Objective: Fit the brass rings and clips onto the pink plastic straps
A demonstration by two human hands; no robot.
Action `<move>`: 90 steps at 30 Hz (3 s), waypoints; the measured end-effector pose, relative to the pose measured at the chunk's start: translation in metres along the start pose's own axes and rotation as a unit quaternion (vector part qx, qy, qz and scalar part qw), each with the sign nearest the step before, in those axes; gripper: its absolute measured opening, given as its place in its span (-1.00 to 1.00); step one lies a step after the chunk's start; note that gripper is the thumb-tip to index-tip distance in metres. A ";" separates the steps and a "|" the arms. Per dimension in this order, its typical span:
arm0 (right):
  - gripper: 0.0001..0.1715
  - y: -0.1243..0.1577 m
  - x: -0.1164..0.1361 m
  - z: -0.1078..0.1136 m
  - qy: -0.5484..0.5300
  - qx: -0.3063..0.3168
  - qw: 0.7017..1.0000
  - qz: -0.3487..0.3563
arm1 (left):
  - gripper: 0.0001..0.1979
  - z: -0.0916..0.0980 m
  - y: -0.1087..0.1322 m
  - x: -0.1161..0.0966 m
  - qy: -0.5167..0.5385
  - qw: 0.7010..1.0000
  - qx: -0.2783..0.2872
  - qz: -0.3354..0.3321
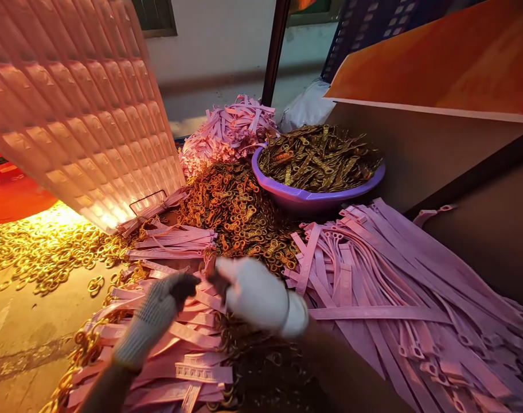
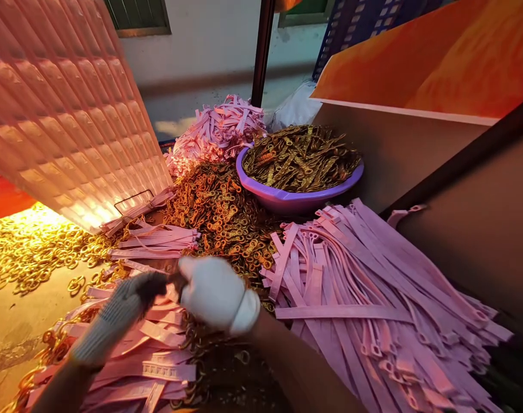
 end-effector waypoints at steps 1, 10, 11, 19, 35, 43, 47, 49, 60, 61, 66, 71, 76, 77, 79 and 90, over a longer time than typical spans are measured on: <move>-0.78 -0.018 -0.012 0.006 -0.001 -0.041 0.999 0.008 | -0.77 0.002 -0.016 -0.005 -0.085 0.996 -0.013 -0.027; -0.79 -0.111 -0.102 -0.030 0.006 0.100 0.995 0.020 | -0.55 -0.031 -0.059 0.005 -0.222 0.972 0.016 -0.075; -0.79 -0.106 -0.105 -0.032 0.003 0.107 0.994 0.022 | -0.54 -0.032 -0.055 0.008 -0.213 0.973 0.008 -0.093; -0.78 -0.030 -0.077 -0.021 0.072 0.081 0.994 -0.001 | -0.60 -0.028 -0.058 0.018 -0.150 0.979 0.097 -0.095; -0.69 0.036 -0.085 -0.036 0.195 0.018 0.980 0.043 | -0.44 -0.033 -0.045 0.035 -0.339 0.919 -0.043 -0.195; -0.83 -0.018 -0.079 -0.009 0.119 -0.009 0.993 0.007 | -0.49 -0.034 -0.035 0.032 -0.404 0.891 -0.036 -0.205; -0.80 -0.034 -0.078 -0.029 -0.004 0.029 1.000 0.011 | -0.41 -0.032 -0.020 0.032 -0.473 0.858 -0.092 -0.177; -0.77 -0.027 -0.078 -0.040 -0.051 0.023 0.998 0.032 | -0.37 -0.028 -0.011 0.036 -0.512 0.832 -0.137 -0.166; -0.54 0.029 -0.071 -0.062 -0.060 -0.089 0.982 0.157 | -0.39 -0.007 0.017 0.085 -0.522 0.750 -0.190 -0.359; -0.51 0.029 -0.071 -0.063 -0.058 -0.089 0.982 0.159 | -0.36 -0.004 0.019 0.087 -0.515 0.758 -0.181 -0.357; -0.33 0.029 -0.072 -0.062 -0.039 -0.097 0.975 0.193 | -0.44 0.007 0.023 0.073 -0.406 0.839 -0.157 -0.327; -0.44 0.025 -0.079 -0.068 -0.027 -0.096 0.966 0.240 | -0.63 -0.004 0.008 0.036 -0.292 0.920 -0.058 -0.254; -0.60 0.024 -0.085 -0.079 -0.010 -0.115 0.969 0.219 | -0.68 -0.018 -0.001 0.022 -0.253 0.958 0.028 -0.131; -0.57 0.025 -0.084 -0.078 -0.007 -0.114 0.968 0.222 | -0.70 -0.018 -0.001 0.022 -0.243 0.963 0.027 -0.117; -0.46 0.027 -0.079 -0.073 -0.007 -0.105 0.966 0.238 | -0.73 -0.018 0.001 0.023 -0.229 0.968 0.020 -0.104; -0.63 0.003 -0.057 -0.059 -0.024 -0.051 0.985 0.161 | -0.78 -0.024 0.006 0.043 -0.203 0.953 -0.081 -0.212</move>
Point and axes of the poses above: each hand's wrist, its own y-axis away from the middle knuckle, its own z-axis out of the back of the hand, x = y × z, the point moved 1 cm from there along -y, towards the middle knuckle, and after that the axes turned 12 degrees about z, right-handed, at the moved point
